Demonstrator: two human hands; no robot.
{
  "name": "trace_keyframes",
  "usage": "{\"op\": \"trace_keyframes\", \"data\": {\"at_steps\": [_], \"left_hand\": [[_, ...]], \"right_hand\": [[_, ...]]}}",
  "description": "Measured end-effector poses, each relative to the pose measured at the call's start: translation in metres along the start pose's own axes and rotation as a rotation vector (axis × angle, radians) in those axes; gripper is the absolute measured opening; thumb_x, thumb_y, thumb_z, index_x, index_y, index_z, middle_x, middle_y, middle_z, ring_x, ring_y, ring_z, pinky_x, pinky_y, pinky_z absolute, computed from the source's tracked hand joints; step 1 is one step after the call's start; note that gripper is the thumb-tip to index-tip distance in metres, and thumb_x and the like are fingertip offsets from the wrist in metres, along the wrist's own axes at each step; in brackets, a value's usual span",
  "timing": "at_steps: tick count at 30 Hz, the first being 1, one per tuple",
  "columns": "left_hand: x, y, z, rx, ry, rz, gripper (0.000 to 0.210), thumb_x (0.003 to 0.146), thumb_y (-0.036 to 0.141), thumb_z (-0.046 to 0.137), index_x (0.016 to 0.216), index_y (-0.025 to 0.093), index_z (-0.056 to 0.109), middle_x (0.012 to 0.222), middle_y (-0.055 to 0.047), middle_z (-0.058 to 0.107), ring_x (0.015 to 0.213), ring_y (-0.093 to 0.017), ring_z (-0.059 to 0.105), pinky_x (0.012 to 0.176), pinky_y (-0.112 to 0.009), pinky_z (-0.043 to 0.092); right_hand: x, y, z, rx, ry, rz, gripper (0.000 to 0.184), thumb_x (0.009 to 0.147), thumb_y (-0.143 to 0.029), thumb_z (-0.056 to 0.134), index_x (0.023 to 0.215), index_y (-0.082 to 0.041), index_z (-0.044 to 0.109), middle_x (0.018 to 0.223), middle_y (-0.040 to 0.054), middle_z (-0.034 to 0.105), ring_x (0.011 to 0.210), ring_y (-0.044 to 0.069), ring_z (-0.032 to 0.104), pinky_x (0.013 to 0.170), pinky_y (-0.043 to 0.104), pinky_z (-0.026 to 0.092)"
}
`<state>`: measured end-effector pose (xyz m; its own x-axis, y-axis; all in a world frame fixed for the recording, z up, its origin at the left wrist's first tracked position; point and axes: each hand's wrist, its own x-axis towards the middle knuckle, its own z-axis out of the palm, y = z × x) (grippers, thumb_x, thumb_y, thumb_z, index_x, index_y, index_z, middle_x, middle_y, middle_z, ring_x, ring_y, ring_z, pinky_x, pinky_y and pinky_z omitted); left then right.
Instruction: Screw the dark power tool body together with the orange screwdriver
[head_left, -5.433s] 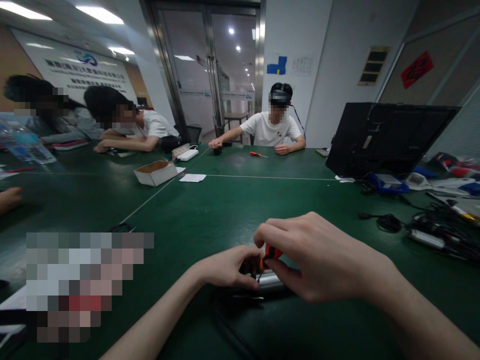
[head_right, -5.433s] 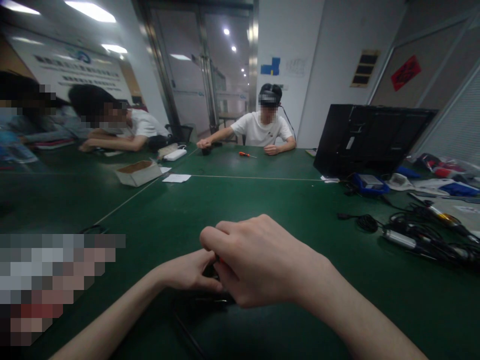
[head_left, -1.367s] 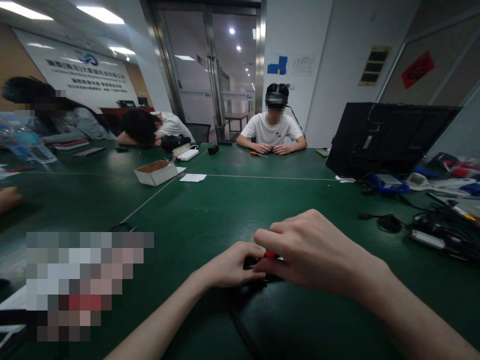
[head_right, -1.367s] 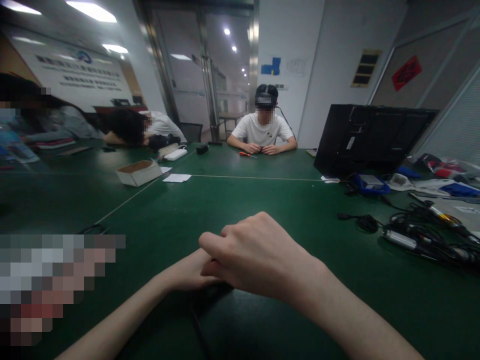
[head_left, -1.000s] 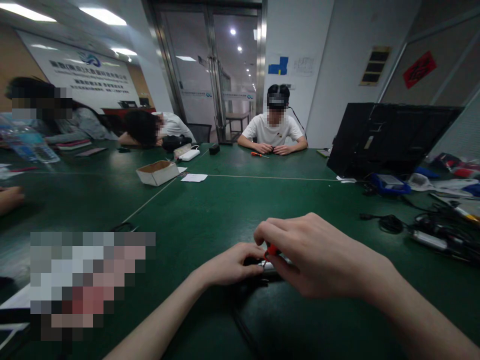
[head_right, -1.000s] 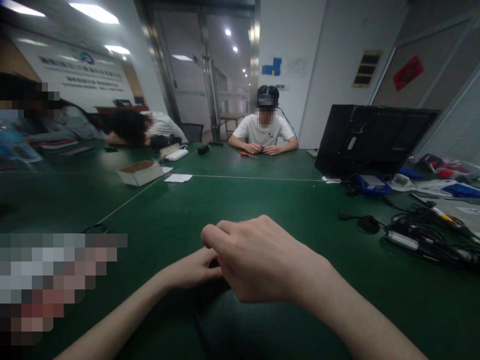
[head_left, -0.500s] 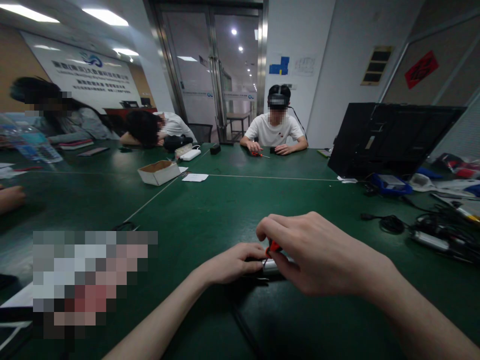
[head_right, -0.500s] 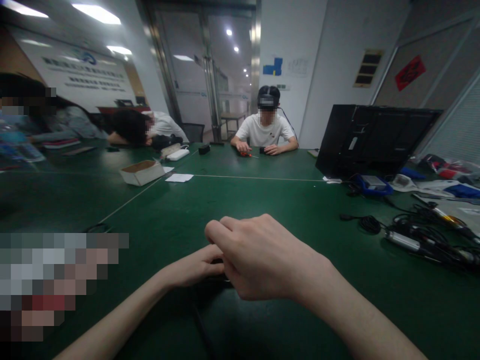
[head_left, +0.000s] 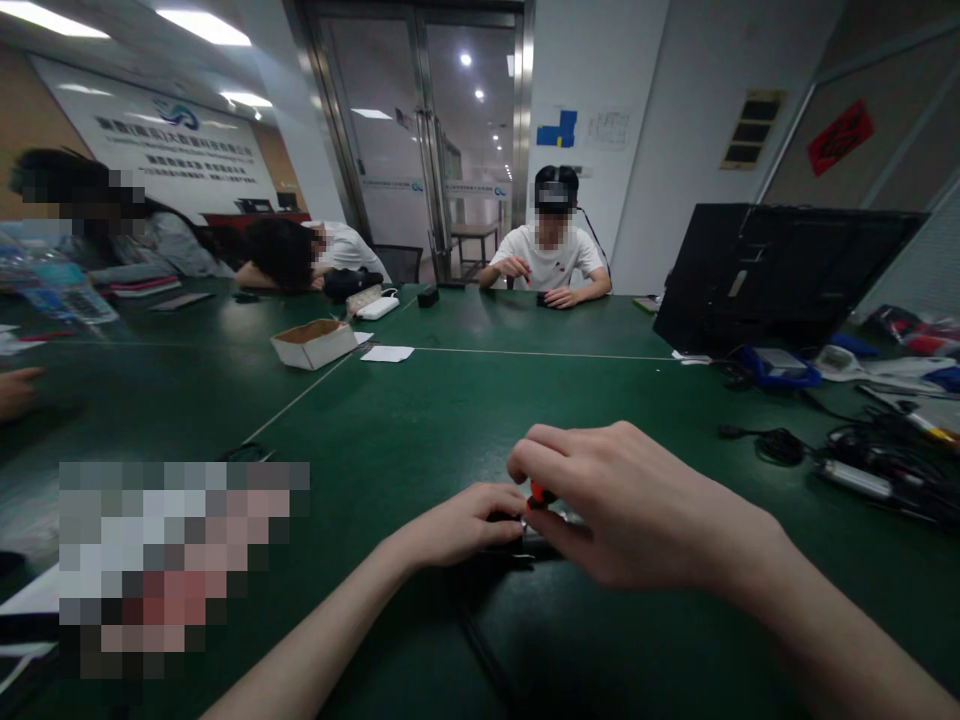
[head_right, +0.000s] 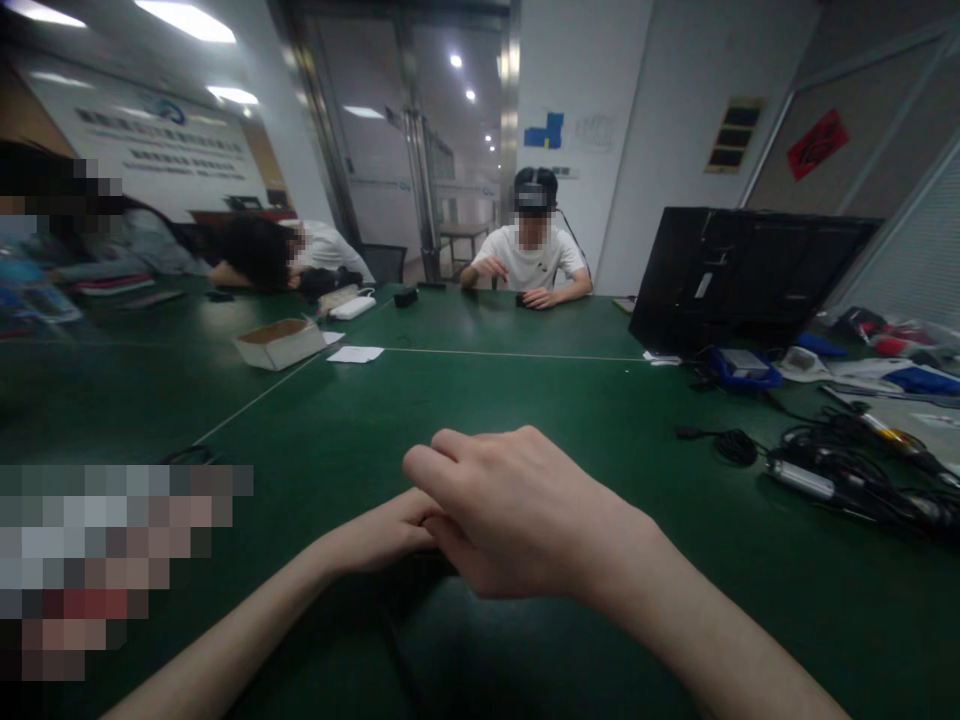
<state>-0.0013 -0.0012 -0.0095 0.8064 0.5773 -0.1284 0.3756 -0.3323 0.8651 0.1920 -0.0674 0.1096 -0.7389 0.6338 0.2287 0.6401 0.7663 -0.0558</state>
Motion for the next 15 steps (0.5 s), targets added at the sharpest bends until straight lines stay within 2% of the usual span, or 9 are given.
{"op": "trace_keyframes", "data": {"at_steps": [3, 7, 13, 15], "left_hand": [[0.0002, -0.0002, 0.0001, 0.023, 0.009, -0.016, 0.013, 0.083, 0.025, 0.056, 0.089, 0.018, 0.066, 0.099, -0.001, 0.06, 0.096, -0.023, 0.051, 0.086, -0.03, 0.039], [0.0003, -0.001, -0.0002, 0.032, 0.004, -0.026, 0.015, 0.084, 0.025, 0.056, 0.093, 0.018, 0.067, 0.1, -0.001, 0.06, 0.095, -0.022, 0.052, 0.085, -0.03, 0.04], [0.003, -0.0049, -0.0023, 0.0, -0.062, 0.07, 0.023, 0.085, 0.02, 0.052, 0.103, 0.019, 0.066, 0.105, -0.002, 0.062, 0.098, -0.022, 0.053, 0.089, -0.031, 0.04], [0.0037, -0.0048, -0.0031, 0.01, -0.071, 0.08, 0.021, 0.085, 0.019, 0.052, 0.1, 0.019, 0.067, 0.102, -0.001, 0.063, 0.096, -0.022, 0.053, 0.087, -0.03, 0.04]], "right_hand": [[-0.0015, 0.0002, -0.0024, 0.039, -0.04, 0.007, 0.012, 0.083, -0.019, 0.049, 0.094, -0.02, 0.044, 0.09, -0.0017, 0.056, 0.063, 0.01, 0.046, 0.051, 0.024, 0.026], [-0.0016, 0.0013, -0.0007, 0.006, -0.029, 0.012, 0.013, 0.085, -0.019, 0.049, 0.097, -0.02, 0.044, 0.09, -0.0021, 0.056, 0.061, 0.01, 0.045, 0.05, 0.024, 0.025], [0.0004, 0.0022, 0.0022, -0.104, 0.024, 0.037, 0.016, 0.094, -0.037, 0.044, 0.096, -0.022, 0.047, 0.074, -0.0033, 0.056, 0.056, 0.011, 0.045, 0.05, 0.026, 0.02], [0.0001, 0.0019, 0.0004, -0.083, 0.013, 0.038, 0.015, 0.093, -0.036, 0.045, 0.093, -0.021, 0.047, 0.076, -0.0025, 0.056, 0.057, 0.011, 0.045, 0.05, 0.025, 0.021]]}}
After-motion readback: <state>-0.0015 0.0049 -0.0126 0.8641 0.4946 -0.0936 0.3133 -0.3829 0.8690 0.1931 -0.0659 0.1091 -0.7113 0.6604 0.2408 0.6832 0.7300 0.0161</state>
